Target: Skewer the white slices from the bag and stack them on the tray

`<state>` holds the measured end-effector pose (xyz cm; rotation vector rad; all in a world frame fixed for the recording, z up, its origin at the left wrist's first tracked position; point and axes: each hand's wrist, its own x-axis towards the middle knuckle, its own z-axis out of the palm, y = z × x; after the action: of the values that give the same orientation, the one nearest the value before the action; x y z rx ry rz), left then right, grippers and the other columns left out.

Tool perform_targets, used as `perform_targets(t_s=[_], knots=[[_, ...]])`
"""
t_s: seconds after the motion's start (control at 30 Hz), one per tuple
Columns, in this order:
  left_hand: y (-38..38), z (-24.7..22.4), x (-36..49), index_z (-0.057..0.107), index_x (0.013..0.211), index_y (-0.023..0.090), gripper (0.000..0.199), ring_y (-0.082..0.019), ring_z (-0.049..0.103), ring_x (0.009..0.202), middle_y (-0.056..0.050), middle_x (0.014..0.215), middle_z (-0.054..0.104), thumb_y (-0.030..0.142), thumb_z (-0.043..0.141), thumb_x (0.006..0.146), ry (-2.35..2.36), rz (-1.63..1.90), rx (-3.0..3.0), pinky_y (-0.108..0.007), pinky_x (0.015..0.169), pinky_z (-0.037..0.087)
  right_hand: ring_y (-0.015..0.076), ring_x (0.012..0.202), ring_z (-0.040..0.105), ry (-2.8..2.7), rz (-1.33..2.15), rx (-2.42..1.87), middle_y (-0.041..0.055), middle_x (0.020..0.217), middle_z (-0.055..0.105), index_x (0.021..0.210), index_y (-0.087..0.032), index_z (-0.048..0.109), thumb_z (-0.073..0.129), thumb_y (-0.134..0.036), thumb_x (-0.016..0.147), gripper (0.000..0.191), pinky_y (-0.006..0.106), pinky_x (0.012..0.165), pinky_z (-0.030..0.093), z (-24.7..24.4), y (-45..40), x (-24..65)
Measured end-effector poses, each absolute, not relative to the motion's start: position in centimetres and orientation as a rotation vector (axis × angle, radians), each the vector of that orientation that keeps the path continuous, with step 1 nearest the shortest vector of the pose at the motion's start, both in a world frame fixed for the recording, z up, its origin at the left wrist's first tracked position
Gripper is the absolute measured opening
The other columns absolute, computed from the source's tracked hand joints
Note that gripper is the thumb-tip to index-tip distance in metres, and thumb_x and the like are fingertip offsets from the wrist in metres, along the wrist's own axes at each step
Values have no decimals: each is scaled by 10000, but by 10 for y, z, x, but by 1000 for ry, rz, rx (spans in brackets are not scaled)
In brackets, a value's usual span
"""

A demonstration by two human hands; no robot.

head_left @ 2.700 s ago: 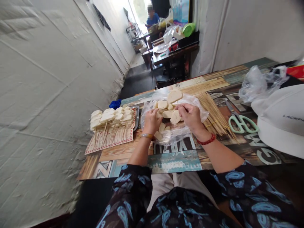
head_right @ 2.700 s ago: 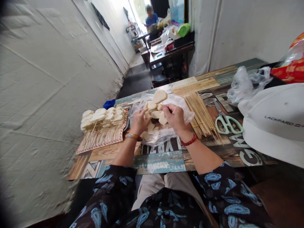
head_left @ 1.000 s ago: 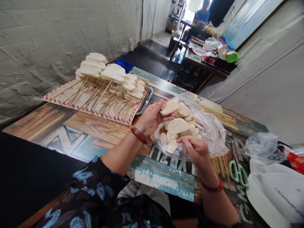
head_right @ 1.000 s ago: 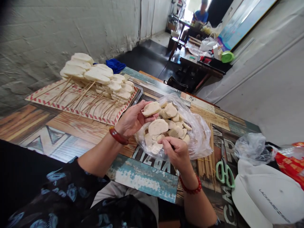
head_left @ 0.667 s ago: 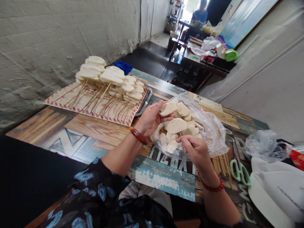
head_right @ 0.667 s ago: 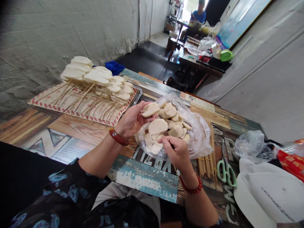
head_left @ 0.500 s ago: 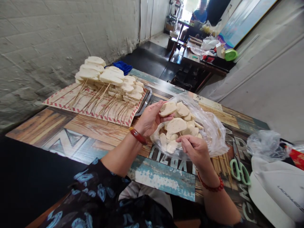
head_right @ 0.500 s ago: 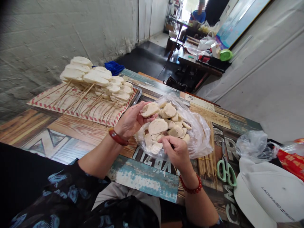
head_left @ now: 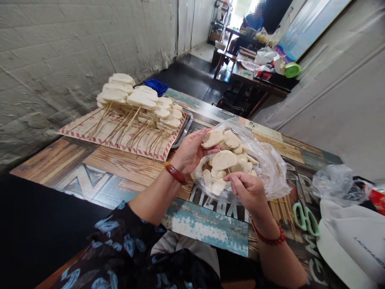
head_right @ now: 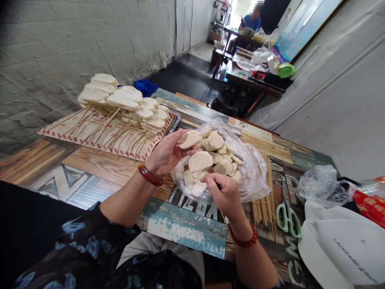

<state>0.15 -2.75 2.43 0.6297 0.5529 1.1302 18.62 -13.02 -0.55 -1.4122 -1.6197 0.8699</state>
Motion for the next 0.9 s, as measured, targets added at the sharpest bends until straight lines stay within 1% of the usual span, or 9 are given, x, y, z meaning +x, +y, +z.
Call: perform_targets(t_s=[0.17, 0.37, 0.57, 0.73, 0.9], knots=[[-29, 24, 2, 687, 961, 117, 310, -143, 692, 683, -70, 828, 721, 392, 735, 825, 551, 1116, 637, -221, 602, 574, 95, 451, 453, -1625, 855, -1425, -26, 493, 526, 818, -153, 757, 539, -306, 938, 292, 228, 469, 340, -5, -129, 186], [-28, 23, 3, 692, 979, 118, 346, -143, 693, 679, -61, 823, 720, 371, 792, 766, 565, 1124, 656, -221, 591, 572, 92, 452, 448, -1619, 882, -1433, -28, 496, 521, 825, -152, 754, 535, -311, 941, 294, 225, 464, 328, -5, -130, 185], [-28, 19, 5, 708, 977, 127, 382, -153, 706, 695, -57, 864, 738, 295, 862, 671, 586, 1158, 690, -240, 625, 577, 94, 451, 444, -1620, 904, -1427, -27, 493, 513, 828, -146, 750, 527, -325, 946, 309, 227, 464, 326, -5, -129, 185], [-30, 16, 6, 722, 977, 133, 408, -150, 706, 702, -53, 859, 744, 323, 874, 649, 593, 1152, 699, -235, 637, 562, 95, 456, 442, -1621, 895, -1435, -26, 495, 511, 832, -145, 750, 524, -330, 949, 314, 227, 466, 328, -5, -129, 186], [-30, 14, 7, 734, 969, 143, 401, -147, 700, 717, -66, 928, 753, 340, 874, 649, 601, 1140, 700, -261, 682, 563, 93, 452, 433, -1625, 891, -1436, -27, 491, 508, 822, -150, 750, 522, -334, 950, 320, 226, 462, 328, -5, -129, 185]])
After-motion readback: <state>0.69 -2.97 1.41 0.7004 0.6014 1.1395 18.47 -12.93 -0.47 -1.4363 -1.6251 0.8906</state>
